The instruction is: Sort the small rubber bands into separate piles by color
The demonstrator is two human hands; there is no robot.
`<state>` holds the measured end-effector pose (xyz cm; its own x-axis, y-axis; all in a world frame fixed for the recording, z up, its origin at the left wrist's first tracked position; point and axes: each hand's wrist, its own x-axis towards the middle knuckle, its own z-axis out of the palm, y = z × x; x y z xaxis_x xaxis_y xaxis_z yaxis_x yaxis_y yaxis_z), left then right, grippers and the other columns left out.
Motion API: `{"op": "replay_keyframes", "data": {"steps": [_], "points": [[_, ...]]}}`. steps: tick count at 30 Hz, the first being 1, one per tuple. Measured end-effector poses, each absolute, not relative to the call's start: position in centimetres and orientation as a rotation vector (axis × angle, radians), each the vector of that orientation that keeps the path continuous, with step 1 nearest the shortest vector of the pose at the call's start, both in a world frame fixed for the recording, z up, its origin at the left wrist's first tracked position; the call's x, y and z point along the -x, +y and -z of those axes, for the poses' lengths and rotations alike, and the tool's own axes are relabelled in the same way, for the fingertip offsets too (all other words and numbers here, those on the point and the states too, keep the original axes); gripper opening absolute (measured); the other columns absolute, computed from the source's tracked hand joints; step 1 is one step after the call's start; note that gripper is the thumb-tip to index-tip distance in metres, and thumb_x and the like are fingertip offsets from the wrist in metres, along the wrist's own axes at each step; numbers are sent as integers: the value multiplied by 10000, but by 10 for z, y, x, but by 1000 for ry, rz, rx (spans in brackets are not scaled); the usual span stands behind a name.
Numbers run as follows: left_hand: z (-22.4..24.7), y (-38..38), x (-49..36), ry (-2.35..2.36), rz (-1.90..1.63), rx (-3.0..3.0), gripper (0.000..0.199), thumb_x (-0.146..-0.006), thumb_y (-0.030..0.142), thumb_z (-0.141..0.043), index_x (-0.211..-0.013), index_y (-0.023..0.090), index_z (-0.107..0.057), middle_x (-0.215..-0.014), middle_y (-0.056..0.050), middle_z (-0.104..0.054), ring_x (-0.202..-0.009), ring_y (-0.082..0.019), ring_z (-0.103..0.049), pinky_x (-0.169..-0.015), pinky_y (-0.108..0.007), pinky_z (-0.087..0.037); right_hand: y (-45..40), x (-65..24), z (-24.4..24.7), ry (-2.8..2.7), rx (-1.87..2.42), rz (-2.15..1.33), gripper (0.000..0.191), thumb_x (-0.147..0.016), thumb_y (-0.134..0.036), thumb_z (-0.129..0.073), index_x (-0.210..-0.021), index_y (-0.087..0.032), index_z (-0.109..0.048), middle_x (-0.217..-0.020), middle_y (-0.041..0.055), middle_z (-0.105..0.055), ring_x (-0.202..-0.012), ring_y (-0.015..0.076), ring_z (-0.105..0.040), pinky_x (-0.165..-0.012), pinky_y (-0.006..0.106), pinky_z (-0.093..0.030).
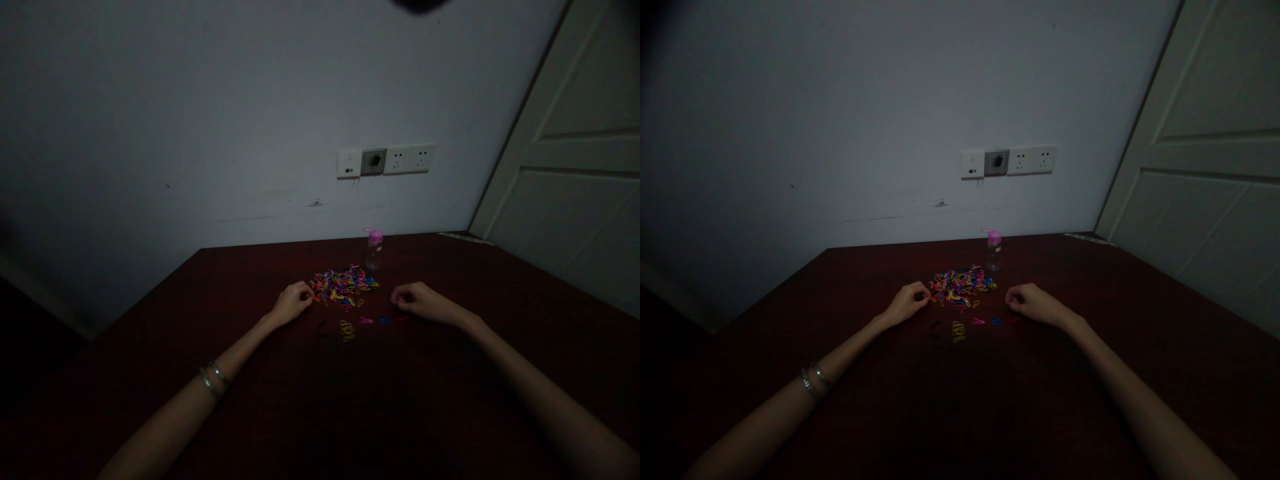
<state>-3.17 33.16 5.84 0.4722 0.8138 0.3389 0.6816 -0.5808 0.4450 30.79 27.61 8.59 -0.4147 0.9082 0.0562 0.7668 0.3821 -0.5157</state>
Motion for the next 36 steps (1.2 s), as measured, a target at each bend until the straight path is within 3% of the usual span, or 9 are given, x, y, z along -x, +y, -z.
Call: {"op": "replay_keyframes", "data": {"steps": [6,15,29,36], "points": [[-62,329,30,1273,-750,-2455,190,-737,289,-533,-835,186,-658,-846,-32,-589,-756,-138,-541,-647,-226,-401,275,-306,-85,-2323,1470,-592,174,-740,-253,-470,-774,-158,-612,-706,33,-597,-617,137,-514,-592,259,-389],[-59,333,29,1253,-816,-2404,123,-717,218,-537,-740,173,-649,-817,-24,-594,-733,-126,-539,-657,-221,-400,275,-305,-84,-2313,1473,-624,172,-733,-254,-477,-771,-158,-615,-706,38,-604,-617,140,-520,-594,259,-391],[-93,325,27,1163,-1172,-2318,175,-761,286,-529,-718,143,-620,-710,-12,-556,-629,-102,-464,-579,-215,-350,275,-310,-91,-2280,1462,-546,186,-740,-252,-468,-804,-160,-617,-703,33,-590,-615,136,-512,-572,251,-385],[-97,316,-2,1101,-1066,-2321,144,-739,256,-554,-712,141,-636,-710,-14,-551,-617,-96,-463,-570,-210,-353,276,-311,-91,-2248,1464,-566,185,-739,-260,-468,-792,-161,-615,-693,30,-592,-603,132,-509,-562,248,-386]]}}
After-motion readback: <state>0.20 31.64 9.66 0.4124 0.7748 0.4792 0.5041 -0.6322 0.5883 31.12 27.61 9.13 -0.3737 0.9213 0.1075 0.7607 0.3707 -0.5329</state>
